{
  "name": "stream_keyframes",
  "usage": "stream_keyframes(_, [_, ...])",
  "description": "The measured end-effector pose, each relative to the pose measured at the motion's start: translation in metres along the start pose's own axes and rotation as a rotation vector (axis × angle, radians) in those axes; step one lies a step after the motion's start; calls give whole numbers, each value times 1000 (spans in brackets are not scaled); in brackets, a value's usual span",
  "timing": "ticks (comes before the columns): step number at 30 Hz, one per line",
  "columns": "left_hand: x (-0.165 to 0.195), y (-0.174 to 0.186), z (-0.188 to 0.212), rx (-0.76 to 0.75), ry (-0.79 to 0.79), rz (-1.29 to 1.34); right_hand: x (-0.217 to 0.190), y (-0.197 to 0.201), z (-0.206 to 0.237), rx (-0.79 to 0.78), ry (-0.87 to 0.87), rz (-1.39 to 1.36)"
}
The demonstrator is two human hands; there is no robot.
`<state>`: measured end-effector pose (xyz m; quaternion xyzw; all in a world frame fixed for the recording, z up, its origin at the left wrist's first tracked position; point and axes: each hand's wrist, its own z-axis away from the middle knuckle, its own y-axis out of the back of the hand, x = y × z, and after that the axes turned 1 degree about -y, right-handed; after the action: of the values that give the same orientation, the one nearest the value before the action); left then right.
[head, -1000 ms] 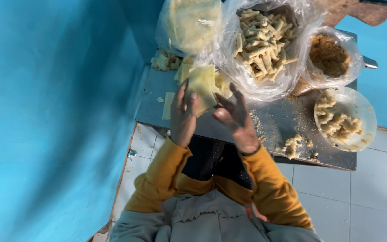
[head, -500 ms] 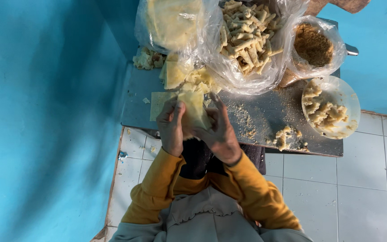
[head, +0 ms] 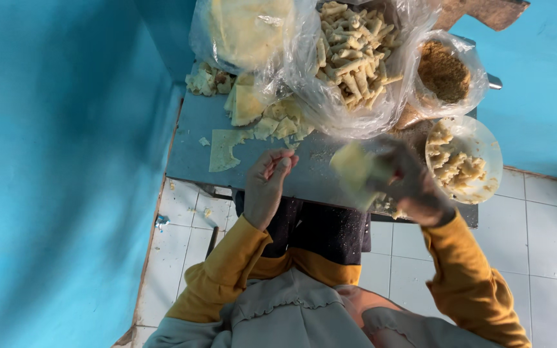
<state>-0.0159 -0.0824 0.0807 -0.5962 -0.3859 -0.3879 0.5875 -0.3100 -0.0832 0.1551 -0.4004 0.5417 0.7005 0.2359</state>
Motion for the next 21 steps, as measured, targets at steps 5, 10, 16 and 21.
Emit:
stream_keyframes(5, [1,4,2,34,8,-26,15,-7,-6,-209,-28,149])
stream_keyframes(10, [4,1,6,-27,-53,25,34,44,-48,192,169,575])
stream_keyframes(16, [2,15,8,1,-76,56,33,36,-26,61,43,358])
stream_keyframes(21, [-27,-21,4,-83,61,171,4,29,-19,-6,366,-613])
